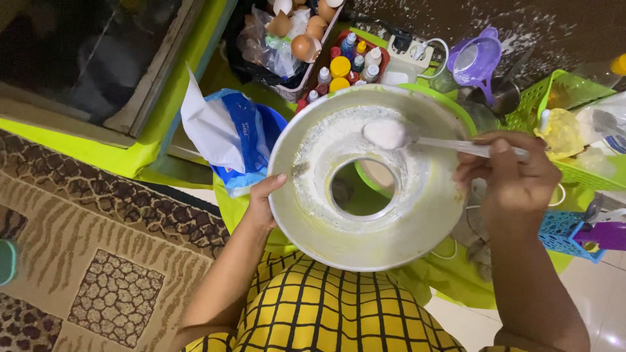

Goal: Greasing the inside of a cake tin with butter and then coating it with flour.

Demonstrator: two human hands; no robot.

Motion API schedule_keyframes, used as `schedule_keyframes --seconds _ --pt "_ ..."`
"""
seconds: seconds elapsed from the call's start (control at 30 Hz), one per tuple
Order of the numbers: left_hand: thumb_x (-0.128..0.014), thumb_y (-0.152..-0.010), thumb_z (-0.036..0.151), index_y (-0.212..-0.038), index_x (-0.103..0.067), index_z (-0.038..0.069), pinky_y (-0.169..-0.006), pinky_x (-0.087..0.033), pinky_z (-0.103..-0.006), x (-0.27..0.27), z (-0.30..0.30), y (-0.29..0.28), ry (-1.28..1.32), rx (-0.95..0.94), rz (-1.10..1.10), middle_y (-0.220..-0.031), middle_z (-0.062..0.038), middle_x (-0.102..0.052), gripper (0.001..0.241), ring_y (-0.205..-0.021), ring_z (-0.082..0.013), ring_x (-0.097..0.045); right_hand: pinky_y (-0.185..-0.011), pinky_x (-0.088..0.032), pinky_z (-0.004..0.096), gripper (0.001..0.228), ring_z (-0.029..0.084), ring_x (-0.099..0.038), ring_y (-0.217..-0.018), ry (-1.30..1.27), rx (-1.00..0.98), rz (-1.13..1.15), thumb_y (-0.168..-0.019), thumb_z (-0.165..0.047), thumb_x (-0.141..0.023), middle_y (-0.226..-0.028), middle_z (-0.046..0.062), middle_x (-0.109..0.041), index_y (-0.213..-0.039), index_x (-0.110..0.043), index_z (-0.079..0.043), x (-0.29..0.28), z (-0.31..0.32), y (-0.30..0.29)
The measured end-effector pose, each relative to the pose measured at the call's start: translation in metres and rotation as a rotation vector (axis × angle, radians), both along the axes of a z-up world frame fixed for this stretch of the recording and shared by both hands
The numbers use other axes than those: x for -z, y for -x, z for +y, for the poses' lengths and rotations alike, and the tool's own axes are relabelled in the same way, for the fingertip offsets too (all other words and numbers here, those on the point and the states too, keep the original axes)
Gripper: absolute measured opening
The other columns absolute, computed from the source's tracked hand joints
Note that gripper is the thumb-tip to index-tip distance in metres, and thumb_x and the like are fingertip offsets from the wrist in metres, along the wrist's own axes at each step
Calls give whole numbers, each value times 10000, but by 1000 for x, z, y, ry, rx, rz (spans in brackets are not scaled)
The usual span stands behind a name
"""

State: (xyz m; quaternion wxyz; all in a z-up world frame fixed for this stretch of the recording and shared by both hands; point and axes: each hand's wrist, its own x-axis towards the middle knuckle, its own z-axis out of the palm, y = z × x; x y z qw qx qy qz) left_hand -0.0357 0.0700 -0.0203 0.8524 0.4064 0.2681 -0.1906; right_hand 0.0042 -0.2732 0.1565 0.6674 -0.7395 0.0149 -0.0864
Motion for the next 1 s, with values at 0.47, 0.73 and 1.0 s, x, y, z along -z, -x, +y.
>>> schedule_keyframes --seconds 0.47,0.73,1.0 --pt "-612 -693 345 -1473 -427 -89 -933 -465 -544 -10 7 3 5 -2 -23 -1368 -410 -526 911 -1108 -506 -580 -665 -560 262 184 152 -579 -637 93 -39 17 -1156 -32 -423 -954 141 -666 -1179 -596 25 -1 12 -6" --pt "-636 -642 434 -1519 -283 -122 -967 -359 -743 -3 6 1 -61 18 -32 -1481 -487 -307 1097 -1251 -672 -413 -614 -541 280 161 183 -560 -648 100 -23 -85 -1166 -19 -426 -979 184 -645 -1180 -572 49 3 -5 -2" --pt "-613 -653 433 -1483 -380 -117 -967 -362 -737 -7 7 1 -64 -14 -23 -1495 -468 -349 1022 -1264 -661 -427 -606 -529 233 181 150 -564 -596 -4 102 -26 -1131 -86 -454 -945 139 -660 -1218 -591 -5 -4 -20 5"
